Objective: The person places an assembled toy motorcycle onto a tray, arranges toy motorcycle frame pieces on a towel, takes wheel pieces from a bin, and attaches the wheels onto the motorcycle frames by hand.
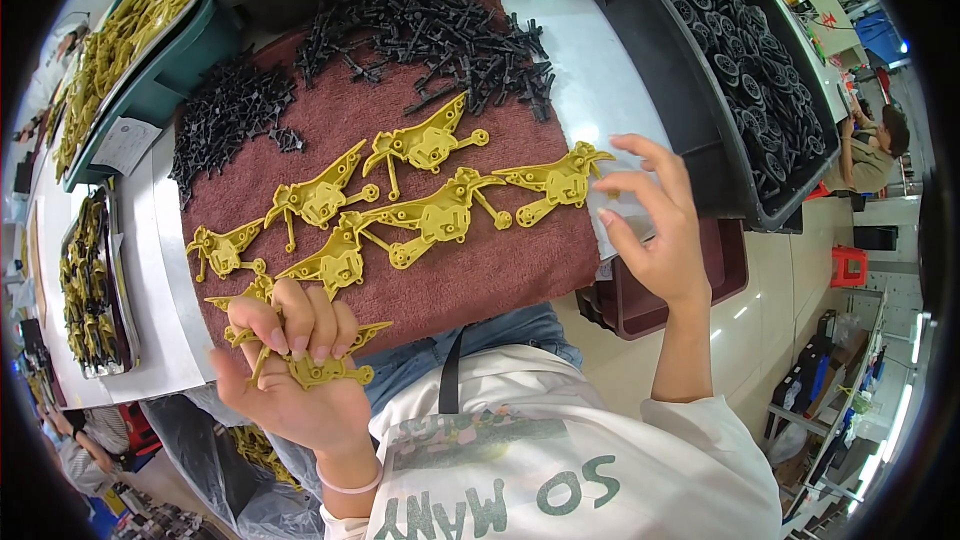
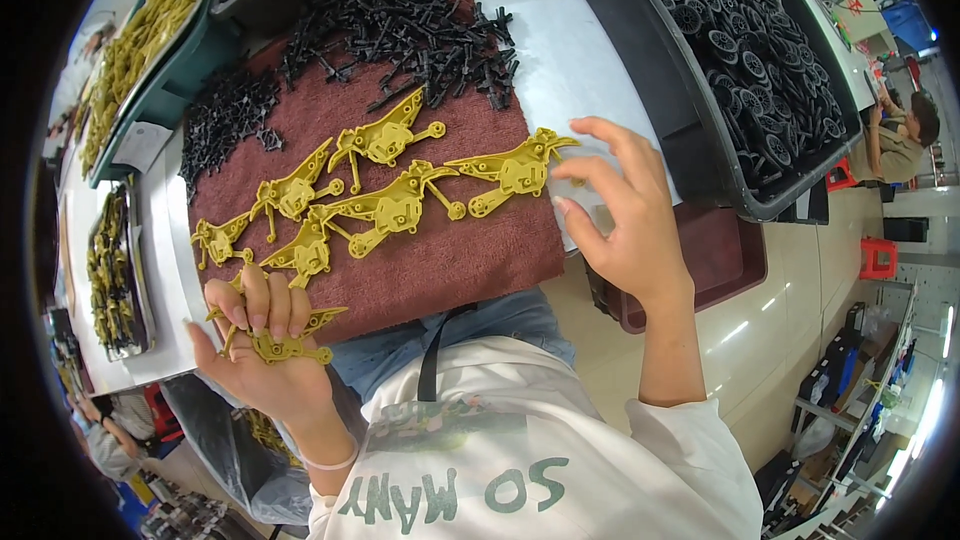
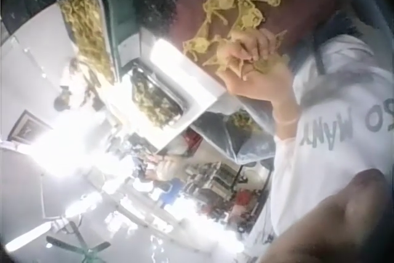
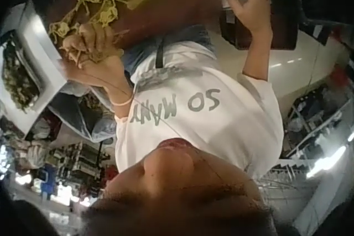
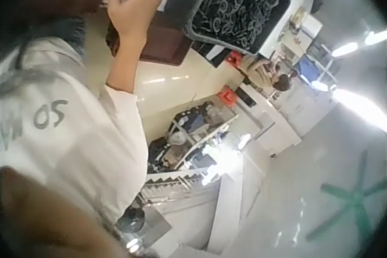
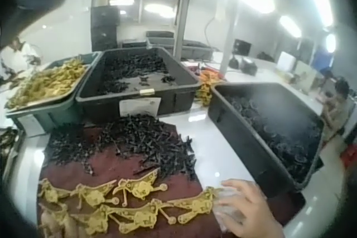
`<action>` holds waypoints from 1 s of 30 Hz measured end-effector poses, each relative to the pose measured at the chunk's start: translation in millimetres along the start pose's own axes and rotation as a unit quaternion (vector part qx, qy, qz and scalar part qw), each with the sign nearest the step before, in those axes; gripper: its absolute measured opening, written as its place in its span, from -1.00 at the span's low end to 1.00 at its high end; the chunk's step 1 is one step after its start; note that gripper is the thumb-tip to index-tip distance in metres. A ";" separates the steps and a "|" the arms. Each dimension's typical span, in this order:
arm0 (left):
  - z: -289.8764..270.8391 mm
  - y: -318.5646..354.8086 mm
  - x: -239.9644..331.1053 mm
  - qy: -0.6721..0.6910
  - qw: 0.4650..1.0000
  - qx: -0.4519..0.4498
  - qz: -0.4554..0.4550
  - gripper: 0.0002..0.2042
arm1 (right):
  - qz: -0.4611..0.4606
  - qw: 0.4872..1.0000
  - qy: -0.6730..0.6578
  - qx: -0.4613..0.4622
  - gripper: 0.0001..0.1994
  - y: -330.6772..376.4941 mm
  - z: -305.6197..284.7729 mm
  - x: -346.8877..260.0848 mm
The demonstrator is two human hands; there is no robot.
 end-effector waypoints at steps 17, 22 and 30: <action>71.1 -109.9 -51.3 -0.583 0.722 -0.335 0.161 -0.67 | 0.258 0.829 -0.496 0.027 -0.76 -48.3 0.5 3.8; 101.0 -141.8 -109.2 -0.651 0.518 -0.422 0.361 -0.49 | 0.259 0.843 -0.446 0.149 -0.75 -60.6 -12.8 17.3; 98.6 -167.6 -153.8 -0.740 0.374 -0.433 0.354 -0.52 | 0.289 0.844 -0.424 0.158 -0.77 -53.1 -8.9 34.5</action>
Point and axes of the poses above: each hand's wrist, its own y-axis away from the middle knuckle, its own z-axis out of the palm, x = y × z, the point moved 2 cm from there along -y, towards the middle knuckle, and after that the axes turned 5 degrees about x, right-handed, at the moved point
